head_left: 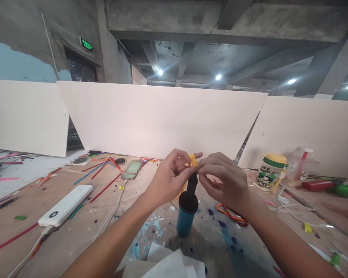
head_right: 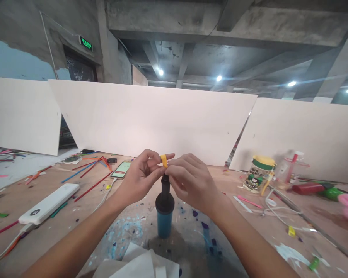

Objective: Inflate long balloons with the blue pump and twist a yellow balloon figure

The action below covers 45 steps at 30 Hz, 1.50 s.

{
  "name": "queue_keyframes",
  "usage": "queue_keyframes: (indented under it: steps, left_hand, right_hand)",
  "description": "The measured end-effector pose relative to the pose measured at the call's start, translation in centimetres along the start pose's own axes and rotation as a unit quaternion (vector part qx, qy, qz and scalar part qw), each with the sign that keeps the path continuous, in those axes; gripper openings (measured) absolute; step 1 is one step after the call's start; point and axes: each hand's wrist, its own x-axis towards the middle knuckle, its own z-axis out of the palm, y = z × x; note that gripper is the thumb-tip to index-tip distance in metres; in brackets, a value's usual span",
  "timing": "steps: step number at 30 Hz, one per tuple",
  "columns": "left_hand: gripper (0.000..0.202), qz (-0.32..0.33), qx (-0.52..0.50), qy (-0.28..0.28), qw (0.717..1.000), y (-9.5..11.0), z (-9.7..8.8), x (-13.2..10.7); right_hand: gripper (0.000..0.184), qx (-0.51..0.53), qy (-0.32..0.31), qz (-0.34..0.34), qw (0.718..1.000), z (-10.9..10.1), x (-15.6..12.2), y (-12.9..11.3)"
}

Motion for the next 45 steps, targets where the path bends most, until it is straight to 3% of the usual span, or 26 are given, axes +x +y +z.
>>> queue_keyframes:
  steps: [3,6,9,12,17,30,38,45]
  left_hand:
    - [0.01,0.028,0.042,0.001,0.999,-0.1,0.0,0.0]
    - [0.006,0.088,0.159,0.009,0.983,0.0,-0.3,0.0]
    - [0.007,0.19,0.307,0.012,0.932,0.3,-1.2,0.3]
    - [0.011,0.296,0.39,0.0,0.872,0.4,-2.1,0.8]
    - [0.016,0.367,0.433,-0.016,0.823,0.2,-2.9,1.3]
    - [0.018,0.415,0.456,-0.021,0.787,0.7,-2.9,1.6]
    - [0.016,0.397,0.457,-0.012,0.796,0.3,-2.6,1.8]
    - [0.016,0.384,0.45,-0.017,0.806,0.5,-2.3,1.7]
  right_hand:
    - [0.036,-0.007,-0.002,-0.009,1.0,0.0,0.1,0.0]
    - [0.035,-0.008,0.001,-0.002,1.0,0.1,0.0,-0.1]
    - [0.035,-0.017,0.006,0.002,1.0,0.2,-0.3,-0.1]
    - [0.035,-0.026,0.007,0.006,1.0,0.3,-0.5,-0.1]
    - [0.032,-0.016,0.016,0.023,0.999,0.5,-0.5,-0.2]
    - [0.03,-0.036,0.032,0.002,0.999,0.6,-0.5,-0.2]
    - [0.031,0.036,0.066,0.087,0.993,1.4,-0.8,-0.2]
    - [0.03,0.024,0.074,0.079,0.994,1.5,-1.0,-0.3]
